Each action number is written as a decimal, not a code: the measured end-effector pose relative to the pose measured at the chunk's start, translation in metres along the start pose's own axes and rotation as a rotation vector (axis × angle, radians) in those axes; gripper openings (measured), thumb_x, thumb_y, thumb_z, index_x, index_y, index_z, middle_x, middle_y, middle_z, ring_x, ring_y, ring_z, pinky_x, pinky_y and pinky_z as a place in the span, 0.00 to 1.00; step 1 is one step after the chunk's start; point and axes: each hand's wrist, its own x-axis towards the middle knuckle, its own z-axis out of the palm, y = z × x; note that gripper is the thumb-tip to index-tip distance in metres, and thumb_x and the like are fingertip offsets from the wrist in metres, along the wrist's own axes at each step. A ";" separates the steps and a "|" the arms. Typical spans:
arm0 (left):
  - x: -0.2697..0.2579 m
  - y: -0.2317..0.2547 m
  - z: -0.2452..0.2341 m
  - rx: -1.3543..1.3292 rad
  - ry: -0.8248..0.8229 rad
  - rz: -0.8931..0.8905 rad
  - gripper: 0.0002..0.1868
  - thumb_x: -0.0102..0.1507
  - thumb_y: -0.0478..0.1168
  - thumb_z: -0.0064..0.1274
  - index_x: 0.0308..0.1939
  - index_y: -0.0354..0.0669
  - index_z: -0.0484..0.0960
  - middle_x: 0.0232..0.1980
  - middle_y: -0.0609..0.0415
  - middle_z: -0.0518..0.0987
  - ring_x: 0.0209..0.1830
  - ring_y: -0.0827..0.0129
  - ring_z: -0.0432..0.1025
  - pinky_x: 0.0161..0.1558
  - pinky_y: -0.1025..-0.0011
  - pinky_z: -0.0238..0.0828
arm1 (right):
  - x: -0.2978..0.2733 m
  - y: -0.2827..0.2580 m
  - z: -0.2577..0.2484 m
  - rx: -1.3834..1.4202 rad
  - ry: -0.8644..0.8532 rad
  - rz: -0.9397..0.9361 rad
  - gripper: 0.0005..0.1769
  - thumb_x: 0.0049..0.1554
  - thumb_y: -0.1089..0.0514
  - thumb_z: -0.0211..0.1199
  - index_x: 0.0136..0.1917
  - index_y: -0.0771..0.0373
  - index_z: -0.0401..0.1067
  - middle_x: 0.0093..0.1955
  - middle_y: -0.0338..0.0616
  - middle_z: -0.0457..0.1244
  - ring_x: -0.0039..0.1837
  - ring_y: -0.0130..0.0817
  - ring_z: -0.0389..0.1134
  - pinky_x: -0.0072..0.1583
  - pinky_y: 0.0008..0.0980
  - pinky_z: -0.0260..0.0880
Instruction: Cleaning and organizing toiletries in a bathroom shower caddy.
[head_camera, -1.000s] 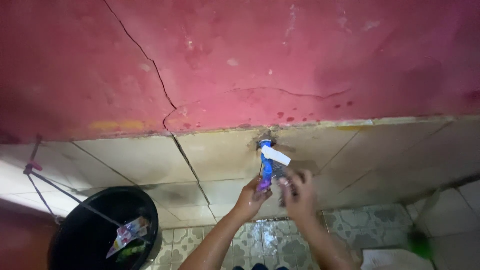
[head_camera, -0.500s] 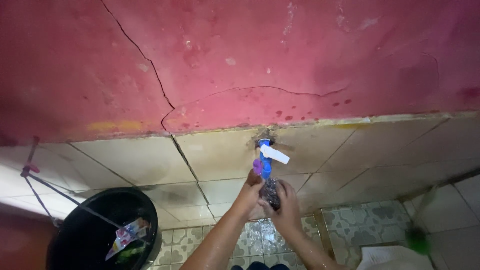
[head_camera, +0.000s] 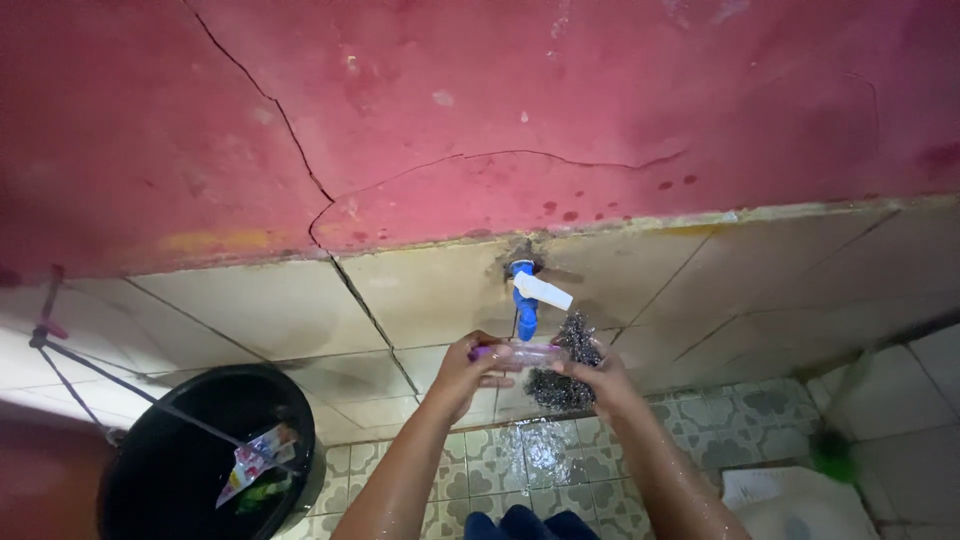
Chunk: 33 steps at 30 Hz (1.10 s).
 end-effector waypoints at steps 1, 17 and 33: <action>-0.004 0.002 0.002 0.001 0.000 0.000 0.17 0.62 0.42 0.58 0.50 0.38 0.76 0.48 0.45 0.82 0.42 0.63 0.83 0.40 0.66 0.84 | -0.001 0.001 -0.001 0.000 0.000 -0.001 0.26 0.47 0.65 0.75 0.60 0.64 0.75 0.52 0.45 0.72 0.52 0.37 0.74 0.54 0.40 0.78; -0.024 -0.066 0.025 0.386 0.197 0.219 0.24 0.67 0.39 0.54 0.68 0.39 0.75 0.39 0.52 0.83 0.23 0.77 0.72 0.25 0.74 0.70 | -0.006 -0.014 0.062 -1.276 0.411 -0.336 0.16 0.62 0.48 0.58 0.61 0.47 0.76 0.62 0.54 0.64 0.52 0.60 0.71 0.52 0.55 0.71; -0.004 -0.102 -0.020 -0.248 0.224 -0.107 0.21 0.73 0.42 0.39 0.61 0.26 0.71 0.34 0.50 0.79 0.26 0.71 0.69 0.27 0.73 0.65 | -0.059 -0.014 0.110 -1.243 0.124 -0.843 0.24 0.53 0.51 0.63 0.64 0.45 0.76 0.57 0.58 0.62 0.48 0.56 0.70 0.46 0.50 0.72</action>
